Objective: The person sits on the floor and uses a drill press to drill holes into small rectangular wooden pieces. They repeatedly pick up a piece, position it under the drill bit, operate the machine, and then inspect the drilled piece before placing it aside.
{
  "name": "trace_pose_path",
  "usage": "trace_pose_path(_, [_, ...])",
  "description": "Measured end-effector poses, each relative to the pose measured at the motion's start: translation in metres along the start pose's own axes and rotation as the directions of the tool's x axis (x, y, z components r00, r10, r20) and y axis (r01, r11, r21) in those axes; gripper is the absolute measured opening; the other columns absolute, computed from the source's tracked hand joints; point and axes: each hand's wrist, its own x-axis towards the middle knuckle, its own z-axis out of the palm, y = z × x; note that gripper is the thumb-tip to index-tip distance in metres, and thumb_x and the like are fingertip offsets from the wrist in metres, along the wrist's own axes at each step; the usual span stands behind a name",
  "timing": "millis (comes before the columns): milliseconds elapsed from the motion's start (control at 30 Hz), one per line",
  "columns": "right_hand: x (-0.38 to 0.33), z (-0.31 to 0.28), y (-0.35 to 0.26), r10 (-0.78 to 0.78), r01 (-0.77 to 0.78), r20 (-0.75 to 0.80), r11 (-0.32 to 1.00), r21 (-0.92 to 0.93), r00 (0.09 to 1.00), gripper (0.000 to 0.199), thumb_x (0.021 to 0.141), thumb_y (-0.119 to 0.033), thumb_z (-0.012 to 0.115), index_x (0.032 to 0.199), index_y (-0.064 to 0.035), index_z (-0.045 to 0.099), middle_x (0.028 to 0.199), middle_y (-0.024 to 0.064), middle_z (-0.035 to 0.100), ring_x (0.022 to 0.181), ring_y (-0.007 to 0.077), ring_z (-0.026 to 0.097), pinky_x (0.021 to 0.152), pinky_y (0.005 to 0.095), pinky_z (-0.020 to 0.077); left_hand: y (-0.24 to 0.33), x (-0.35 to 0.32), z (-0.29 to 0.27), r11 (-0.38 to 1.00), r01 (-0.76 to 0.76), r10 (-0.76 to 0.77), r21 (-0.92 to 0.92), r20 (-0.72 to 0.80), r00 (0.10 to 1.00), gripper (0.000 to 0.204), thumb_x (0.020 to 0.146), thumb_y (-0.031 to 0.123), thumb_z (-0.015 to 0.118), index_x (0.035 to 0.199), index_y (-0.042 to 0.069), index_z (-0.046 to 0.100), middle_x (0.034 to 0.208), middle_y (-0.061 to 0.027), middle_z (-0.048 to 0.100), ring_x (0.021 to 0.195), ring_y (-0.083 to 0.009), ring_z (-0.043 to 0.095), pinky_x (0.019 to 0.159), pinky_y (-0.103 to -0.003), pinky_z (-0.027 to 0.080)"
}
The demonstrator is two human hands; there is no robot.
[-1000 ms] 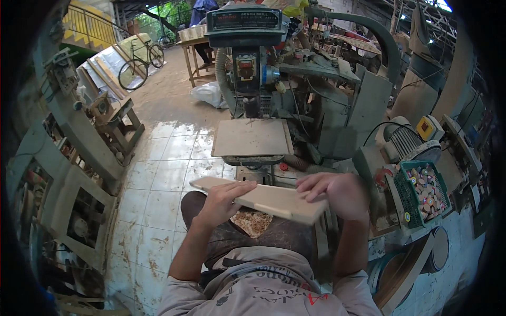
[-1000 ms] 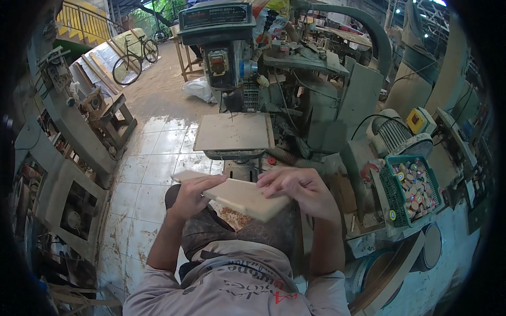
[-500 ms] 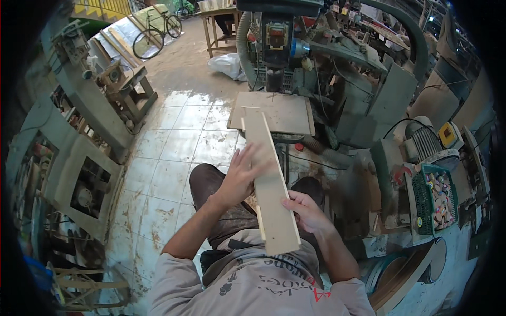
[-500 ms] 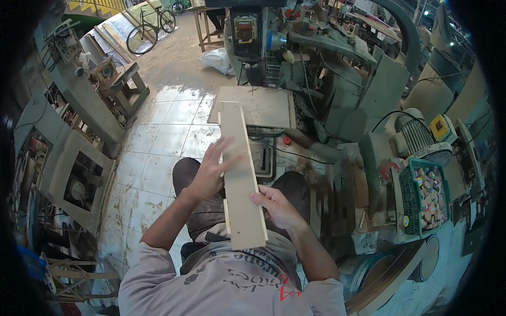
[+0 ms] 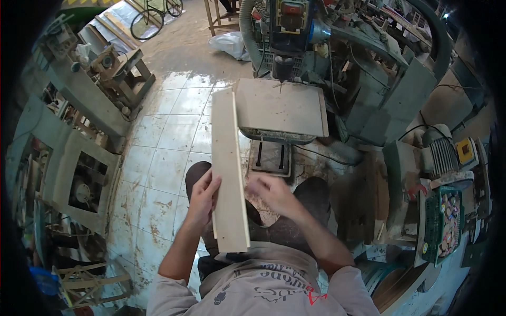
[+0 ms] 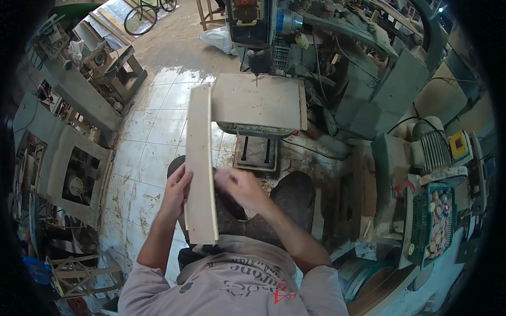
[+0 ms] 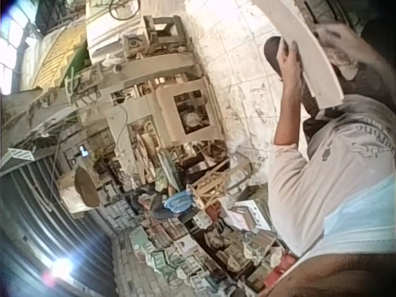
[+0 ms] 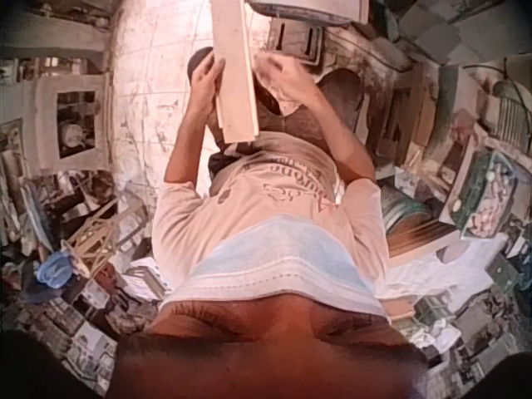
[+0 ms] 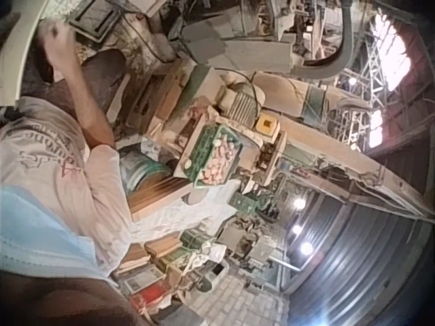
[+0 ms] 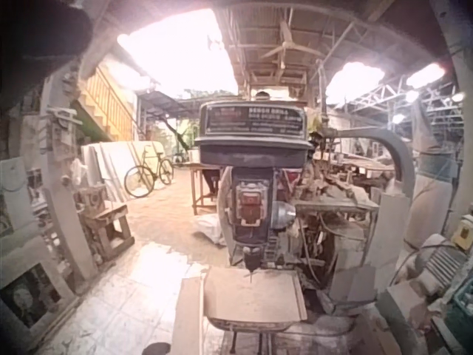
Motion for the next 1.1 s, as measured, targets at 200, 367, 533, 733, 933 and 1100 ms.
trace_pose_path(200, [0.102,-0.036,0.001,-0.387,0.103,-0.200,0.634,-0.766,0.900,0.062,0.099,-0.044,0.038,0.137,0.0050,0.040,0.139,0.0226,0.044,0.133,0.0338,0.038,0.113,0.0459,0.0253,0.012,0.012,-0.020,0.980,-0.183,0.186,0.077,-0.039,0.982,0.047,0.098,0.010,0.048,0.141,-0.006,0.036,0.139,-0.0122,0.048,0.127,-0.0171,0.044,0.106,-0.029,0.033])
trace_pose_path(367, [0.138,-0.071,0.015,-0.217,-0.054,-0.169,0.453,-0.890,0.961,0.072,0.098,-0.050,0.035,0.144,0.0046,0.027,0.149,0.0215,0.031,0.140,0.0329,0.026,0.116,0.0465,0.0182,0.020,0.024,-0.024,0.968,-0.172,0.185,0.182,-0.056,0.981,0.047,0.099,0.011,0.045,0.142,-0.006,0.034,0.141,-0.0131,0.046,0.130,-0.0183,0.042,0.108,-0.030,0.030])
trace_pose_path(533, [0.124,-0.167,0.025,-0.039,-0.429,-0.452,0.253,-0.867,0.891,0.072,0.092,-0.057,0.043,0.139,-0.0018,0.040,0.145,0.0198,0.039,0.135,0.0353,0.034,0.111,0.0593,0.0197,0.028,0.024,-0.026,0.961,-0.126,0.139,0.247,-0.033,0.990,0.047,0.099,0.011,0.046,0.142,-0.007,0.035,0.139,-0.0126,0.048,0.129,-0.0171,0.043,0.108,-0.029,0.031])
trace_pose_path(733, [0.069,-0.300,0.039,-0.361,-0.537,-0.574,0.206,-0.818,0.735,0.060,0.098,-0.047,0.037,0.135,0.0010,0.044,0.138,0.0187,0.048,0.129,0.0359,0.042,0.107,0.0561,0.0296,0.032,0.022,-0.027,0.952,-0.093,0.072,0.292,0.083,0.994,0.048,0.099,0.009,0.047,0.142,-0.007,0.034,0.140,-0.0118,0.047,0.129,-0.0156,0.042,0.107,-0.028,0.030])
trace_pose_path(933, [0.093,-0.324,-0.098,-0.418,-0.124,-0.732,0.820,-0.559,0.539,0.063,0.100,-0.047,0.037,0.136,0.0033,0.043,0.135,0.0209,0.049,0.127,0.0319,0.046,0.108,0.0397,0.0322,0.032,0.013,-0.018,0.930,-0.005,-0.077,0.366,0.209,0.975,0.049,0.099,0.009,0.047,0.144,-0.005,0.032,0.139,-0.0104,0.048,0.126,-0.0133,0.043,0.105,-0.027,0.032])
trace_pose_path(1100, [0.146,-0.352,-0.205,-0.479,0.402,-0.796,0.855,-0.327,0.370,0.057,0.098,-0.046,0.039,0.127,0.0016,0.051,0.128,0.0204,0.052,0.125,0.0314,0.045,0.114,0.0480,0.0247,0.026,0.021,-0.008,0.911,-0.032,-0.085,0.412,0.264,0.961,0.050,0.100,0.010,0.046,0.145,-0.005,0.030,0.137,-0.0103,0.049,0.122,-0.0125,0.046,0.103,-0.026,0.035])
